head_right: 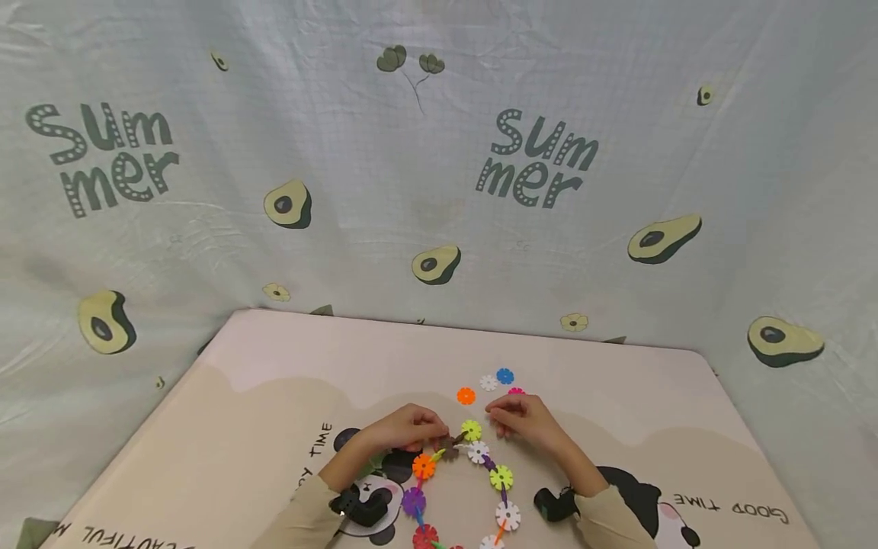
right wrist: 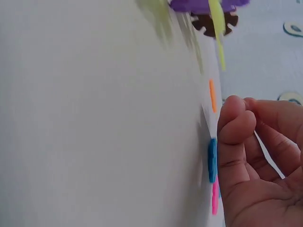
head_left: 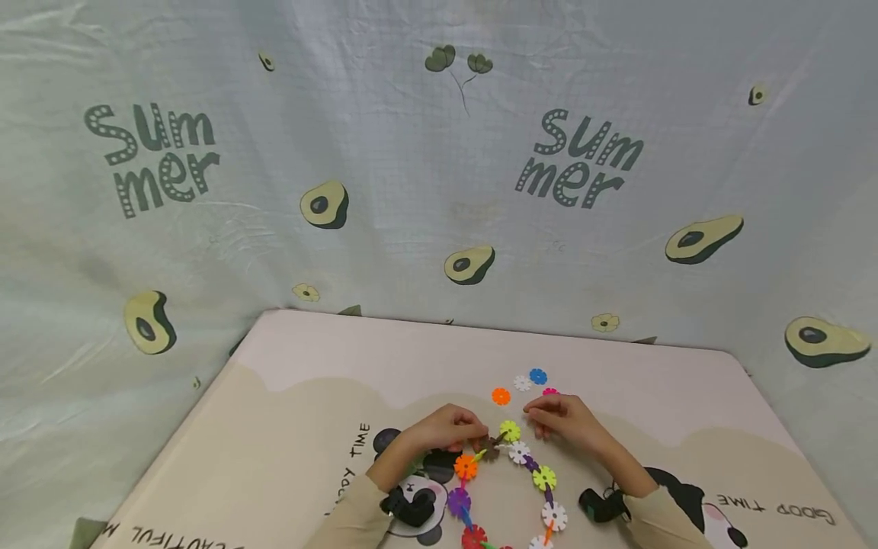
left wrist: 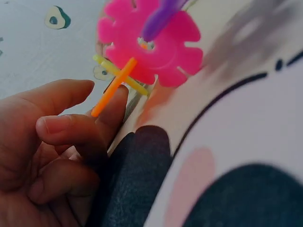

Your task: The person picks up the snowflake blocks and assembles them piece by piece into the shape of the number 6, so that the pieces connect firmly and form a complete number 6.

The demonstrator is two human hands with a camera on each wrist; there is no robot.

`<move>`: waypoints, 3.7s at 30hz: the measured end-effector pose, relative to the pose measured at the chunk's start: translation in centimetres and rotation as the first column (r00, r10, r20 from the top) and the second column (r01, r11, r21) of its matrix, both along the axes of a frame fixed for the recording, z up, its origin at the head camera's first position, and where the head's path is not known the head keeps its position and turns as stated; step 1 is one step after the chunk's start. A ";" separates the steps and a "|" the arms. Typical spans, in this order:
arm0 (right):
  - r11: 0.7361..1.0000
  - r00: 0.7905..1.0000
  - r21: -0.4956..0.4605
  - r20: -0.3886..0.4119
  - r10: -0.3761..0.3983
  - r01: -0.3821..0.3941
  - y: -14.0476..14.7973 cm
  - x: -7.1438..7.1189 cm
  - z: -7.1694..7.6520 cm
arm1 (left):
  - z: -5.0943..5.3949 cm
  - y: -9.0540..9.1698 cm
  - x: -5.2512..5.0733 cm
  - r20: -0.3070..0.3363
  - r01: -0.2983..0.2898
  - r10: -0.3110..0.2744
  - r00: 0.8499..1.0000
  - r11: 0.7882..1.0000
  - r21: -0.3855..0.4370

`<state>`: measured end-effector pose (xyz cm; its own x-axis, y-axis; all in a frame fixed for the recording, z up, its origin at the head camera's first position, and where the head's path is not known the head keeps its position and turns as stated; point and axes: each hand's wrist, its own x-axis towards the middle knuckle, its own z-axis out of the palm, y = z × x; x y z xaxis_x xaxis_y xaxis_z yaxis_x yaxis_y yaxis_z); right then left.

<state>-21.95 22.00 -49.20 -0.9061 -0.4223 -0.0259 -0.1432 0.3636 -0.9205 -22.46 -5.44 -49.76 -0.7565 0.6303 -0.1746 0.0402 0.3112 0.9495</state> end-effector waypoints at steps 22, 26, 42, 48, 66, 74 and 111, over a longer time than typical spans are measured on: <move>0.986 0.984 0.155 -0.176 -0.040 0.068 1.4 -0.6 0.0 | -0.4 2.8 -0.5 -0.117 -0.116 0.120 0.986 0.992 0.044; 0.986 0.985 0.150 -0.165 -0.046 0.071 1.2 -0.6 0.3 | -0.2 2.8 -0.5 -0.158 -0.113 0.120 0.980 0.992 0.055; 1.000 1.000 0.023 -0.025 0.006 -0.005 1.3 -0.4 0.1 | 0.5 3.4 -0.5 -0.144 -0.125 0.115 0.983 0.990 -0.061; 0.996 0.995 -0.002 -0.053 0.089 -0.090 1.1 -0.1 0.2 | 0.2 3.4 -0.5 -0.124 -0.135 0.129 0.984 0.990 -0.039; 0.994 0.984 0.024 -0.146 0.105 -0.102 0.0 0.7 -0.1 | -0.7 3.4 -0.2 -0.203 -0.155 0.142 0.969 0.987 -0.050; 0.997 0.989 -0.016 -0.129 0.077 -0.080 0.3 0.6 -0.1 | -0.7 3.4 -0.3 -0.188 -0.141 0.126 0.974 0.988 -0.067; 0.969 0.958 -0.082 -0.187 0.216 -0.235 -1.1 -0.1 -1.3 | -0.7 3.3 0.0 -0.140 -0.121 0.115 0.983 0.992 -0.035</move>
